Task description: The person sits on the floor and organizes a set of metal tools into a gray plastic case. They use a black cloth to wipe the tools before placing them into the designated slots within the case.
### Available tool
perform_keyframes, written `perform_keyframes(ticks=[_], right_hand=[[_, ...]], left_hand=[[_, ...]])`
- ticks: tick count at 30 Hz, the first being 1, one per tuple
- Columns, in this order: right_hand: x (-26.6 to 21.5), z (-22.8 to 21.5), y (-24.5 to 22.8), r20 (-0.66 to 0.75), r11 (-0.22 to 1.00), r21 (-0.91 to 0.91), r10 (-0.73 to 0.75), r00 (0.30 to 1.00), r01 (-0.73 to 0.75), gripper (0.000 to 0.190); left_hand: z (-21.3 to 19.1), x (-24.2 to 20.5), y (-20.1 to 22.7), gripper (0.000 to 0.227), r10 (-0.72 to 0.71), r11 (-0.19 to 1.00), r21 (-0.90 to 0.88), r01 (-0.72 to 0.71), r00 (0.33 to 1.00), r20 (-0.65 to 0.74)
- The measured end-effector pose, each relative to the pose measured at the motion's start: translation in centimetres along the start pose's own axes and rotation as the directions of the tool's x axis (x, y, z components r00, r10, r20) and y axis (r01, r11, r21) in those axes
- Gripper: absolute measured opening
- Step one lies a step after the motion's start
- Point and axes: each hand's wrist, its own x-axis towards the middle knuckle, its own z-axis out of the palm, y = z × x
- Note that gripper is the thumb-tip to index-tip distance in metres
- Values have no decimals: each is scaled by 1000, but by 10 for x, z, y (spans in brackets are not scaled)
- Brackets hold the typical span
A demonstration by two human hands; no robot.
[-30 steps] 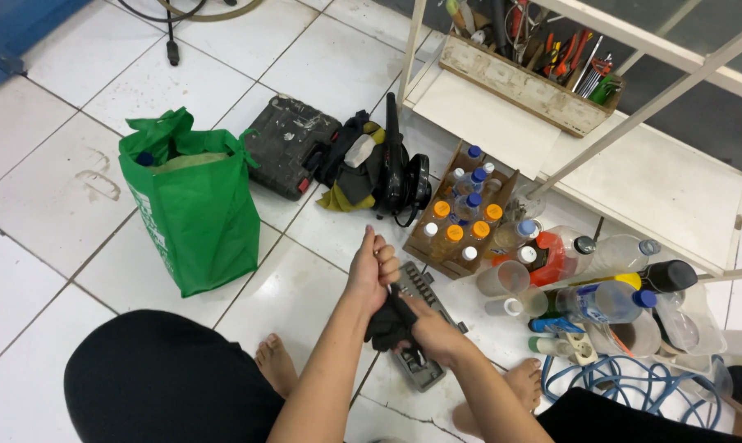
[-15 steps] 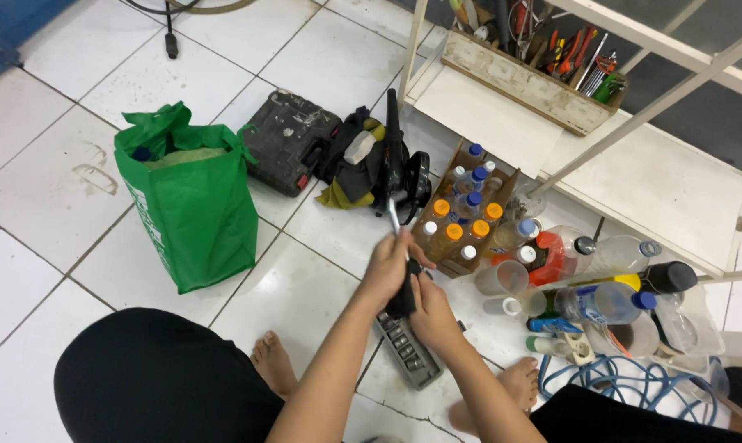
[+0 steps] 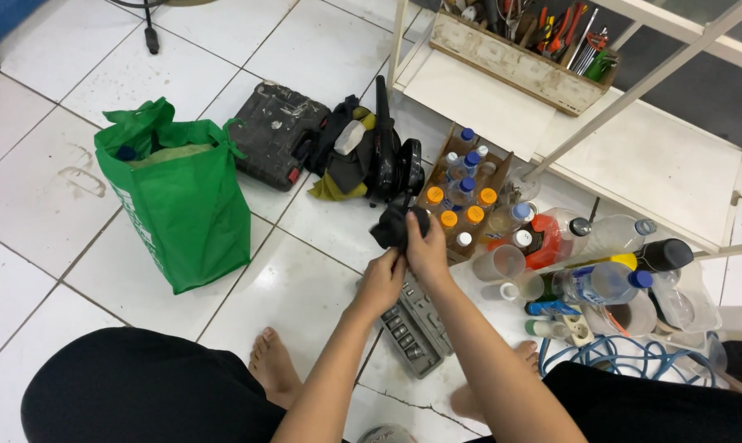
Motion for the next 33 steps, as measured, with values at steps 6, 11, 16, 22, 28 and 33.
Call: perform_keyframes(ticks=[6, 11, 16, 22, 28, 33], right_hand=[[36, -25, 60, -238, 942, -301, -222, 946, 145, 32], [48, -89, 140, -41, 931, -239, 275, 961, -277, 26], [20, -118, 149, 48, 660, -643, 541, 840, -388, 39], [-17, -70, 132, 307, 473, -881, 599, 740, -17, 34], [-25, -28, 158, 334, 294, -931, 457, 824, 215, 39], [-21, -6, 143, 358, 210, -931, 378, 854, 297, 40]], left_hand=[[-42, -22, -24, 27, 54, 938, 348, -2, 989, -140], [-63, -11, -136, 31, -290, 902, 196, 386, 875, -387], [-53, 14, -217, 24, -444, 825, 202, 528, 826, -347], [-44, 10, -189, 18, -440, 794, 324, 514, 854, -276], [-54, 7, -179, 17, -404, 762, 409, 502, 862, -307], [-51, 11, -198, 21, -397, 736, 443, 512, 856, -332]])
